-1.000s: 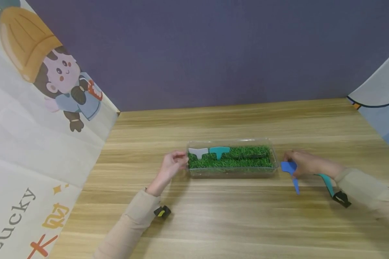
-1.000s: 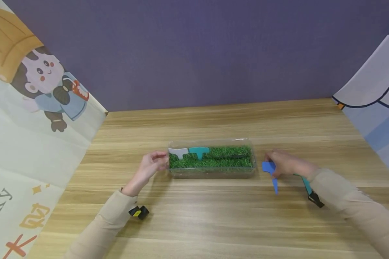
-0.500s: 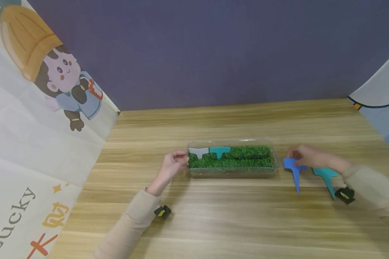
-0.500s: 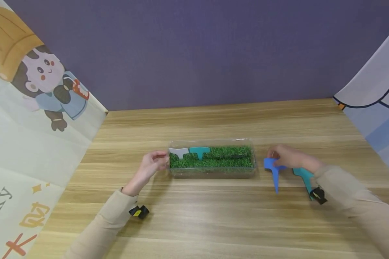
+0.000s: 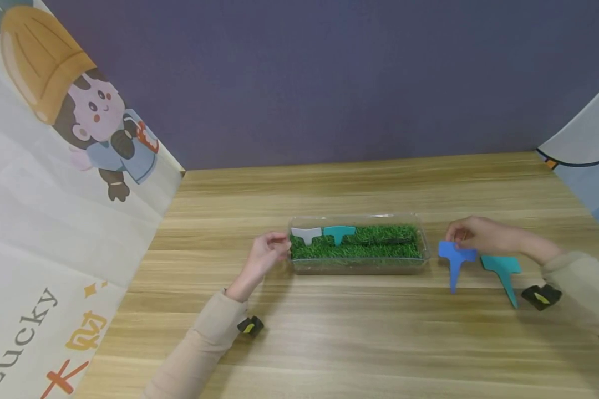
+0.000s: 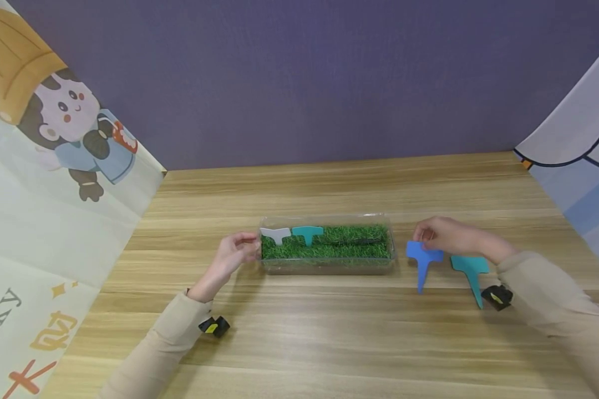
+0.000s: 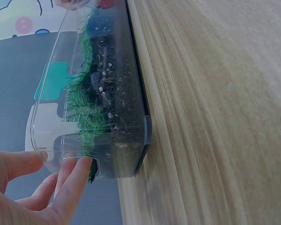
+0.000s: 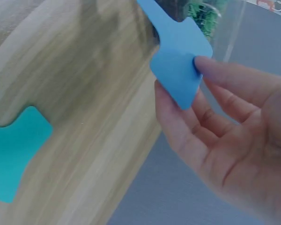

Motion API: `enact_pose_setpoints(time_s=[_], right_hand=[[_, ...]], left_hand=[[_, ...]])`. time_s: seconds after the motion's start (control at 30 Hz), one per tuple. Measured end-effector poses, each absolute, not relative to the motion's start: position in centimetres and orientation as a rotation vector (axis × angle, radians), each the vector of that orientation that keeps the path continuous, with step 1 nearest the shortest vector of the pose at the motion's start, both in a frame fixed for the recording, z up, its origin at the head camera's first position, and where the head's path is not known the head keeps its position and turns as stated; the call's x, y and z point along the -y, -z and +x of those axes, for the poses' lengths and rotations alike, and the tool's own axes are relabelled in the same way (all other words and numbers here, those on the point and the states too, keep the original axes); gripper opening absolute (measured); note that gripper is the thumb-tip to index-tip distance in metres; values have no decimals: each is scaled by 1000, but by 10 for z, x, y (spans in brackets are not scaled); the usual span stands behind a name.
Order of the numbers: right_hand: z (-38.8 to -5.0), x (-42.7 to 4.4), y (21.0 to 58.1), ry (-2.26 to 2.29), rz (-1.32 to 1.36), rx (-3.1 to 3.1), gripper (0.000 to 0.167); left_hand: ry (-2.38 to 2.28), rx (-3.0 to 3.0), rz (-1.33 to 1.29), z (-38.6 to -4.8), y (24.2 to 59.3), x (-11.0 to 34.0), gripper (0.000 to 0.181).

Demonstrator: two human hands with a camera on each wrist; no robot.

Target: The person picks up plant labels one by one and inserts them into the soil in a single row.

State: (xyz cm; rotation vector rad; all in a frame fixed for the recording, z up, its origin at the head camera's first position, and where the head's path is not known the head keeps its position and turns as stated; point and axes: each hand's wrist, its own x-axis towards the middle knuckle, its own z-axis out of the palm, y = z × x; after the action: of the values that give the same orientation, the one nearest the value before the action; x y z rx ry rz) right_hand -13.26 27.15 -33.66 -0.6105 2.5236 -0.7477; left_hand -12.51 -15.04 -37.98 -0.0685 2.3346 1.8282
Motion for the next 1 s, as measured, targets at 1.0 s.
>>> enact_pose_setpoints(time_s=[1.0], right_hand=[[-110,-251,288,845,-769,-2759,21]], left_hand=[[-1820,-2347,-82,-126,380,150,31]])
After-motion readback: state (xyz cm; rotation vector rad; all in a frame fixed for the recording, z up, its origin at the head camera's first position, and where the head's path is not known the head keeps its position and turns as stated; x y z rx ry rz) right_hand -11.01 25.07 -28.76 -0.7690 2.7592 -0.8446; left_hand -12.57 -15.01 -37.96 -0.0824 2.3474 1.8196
